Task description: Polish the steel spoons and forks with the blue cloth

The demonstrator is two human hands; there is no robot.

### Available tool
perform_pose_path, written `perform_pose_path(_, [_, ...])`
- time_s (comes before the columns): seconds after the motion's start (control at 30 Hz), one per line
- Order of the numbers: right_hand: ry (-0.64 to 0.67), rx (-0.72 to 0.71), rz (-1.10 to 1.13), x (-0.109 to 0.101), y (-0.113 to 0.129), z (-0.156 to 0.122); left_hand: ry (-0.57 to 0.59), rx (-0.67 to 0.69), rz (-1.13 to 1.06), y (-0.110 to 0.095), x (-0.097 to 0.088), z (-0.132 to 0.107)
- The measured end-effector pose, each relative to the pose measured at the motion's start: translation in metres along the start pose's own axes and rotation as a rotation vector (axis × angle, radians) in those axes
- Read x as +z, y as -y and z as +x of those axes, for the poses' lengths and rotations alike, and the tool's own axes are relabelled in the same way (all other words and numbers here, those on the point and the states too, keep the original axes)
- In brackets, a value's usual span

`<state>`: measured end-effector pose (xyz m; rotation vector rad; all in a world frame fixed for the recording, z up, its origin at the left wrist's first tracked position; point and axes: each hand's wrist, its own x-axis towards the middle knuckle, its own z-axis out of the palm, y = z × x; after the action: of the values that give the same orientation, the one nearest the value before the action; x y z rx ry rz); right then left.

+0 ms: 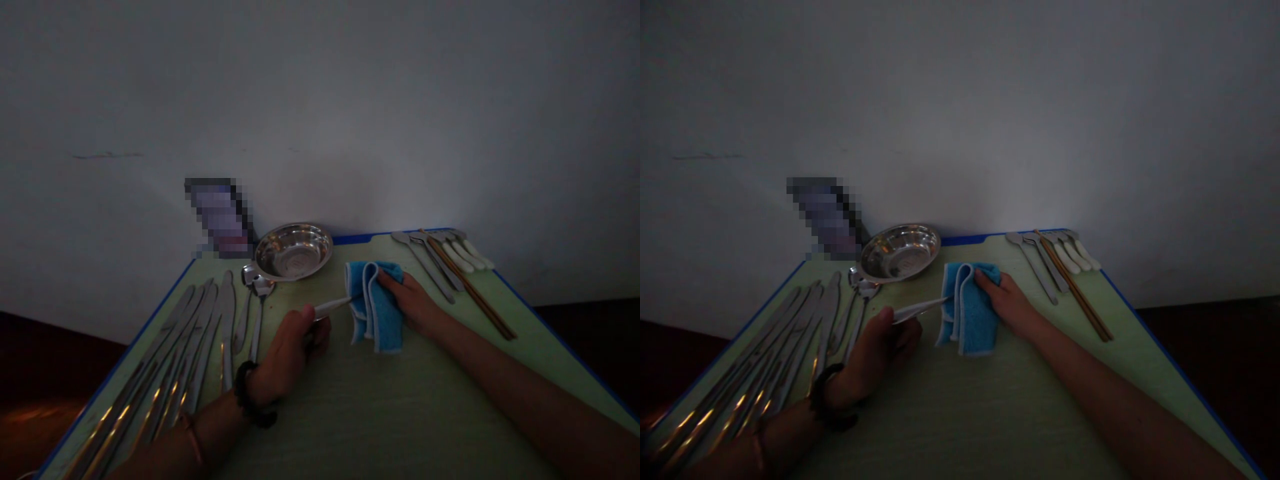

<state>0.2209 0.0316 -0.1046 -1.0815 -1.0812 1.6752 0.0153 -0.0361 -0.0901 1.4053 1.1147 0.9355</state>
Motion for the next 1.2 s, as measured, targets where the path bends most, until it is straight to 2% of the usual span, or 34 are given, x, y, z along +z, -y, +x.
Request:
perform_pose_path(0.13, [-0.03,0.034,0.017,0.001,0.003,-0.001,0.048,0.025,0.033,-0.003,0.001,-0.002])
perform_pose_path(0.33, [-0.051,0.062,0.092,0.003,0.009,-0.005,0.264,0.043,0.212,-0.021,0.003,-0.003])
perform_pose_path(0.5, [-0.032,0.058,0.106,0.004,0.011,-0.006,0.383,0.067,0.376,-0.023,0.003,-0.002])
perform_pose_path(0.73, [-0.052,0.054,0.1,0.006,0.011,-0.006,0.346,0.054,0.388,-0.023,0.004,0.0])
perform_pose_path(0.93, [-0.049,0.062,0.098,0.005,0.01,-0.005,0.323,0.07,0.487,-0.023,0.004,-0.001])
perform_pose_path(1.2, [-0.036,0.049,0.086,0.004,0.009,-0.005,0.335,0.067,0.503,-0.022,0.004,-0.001])
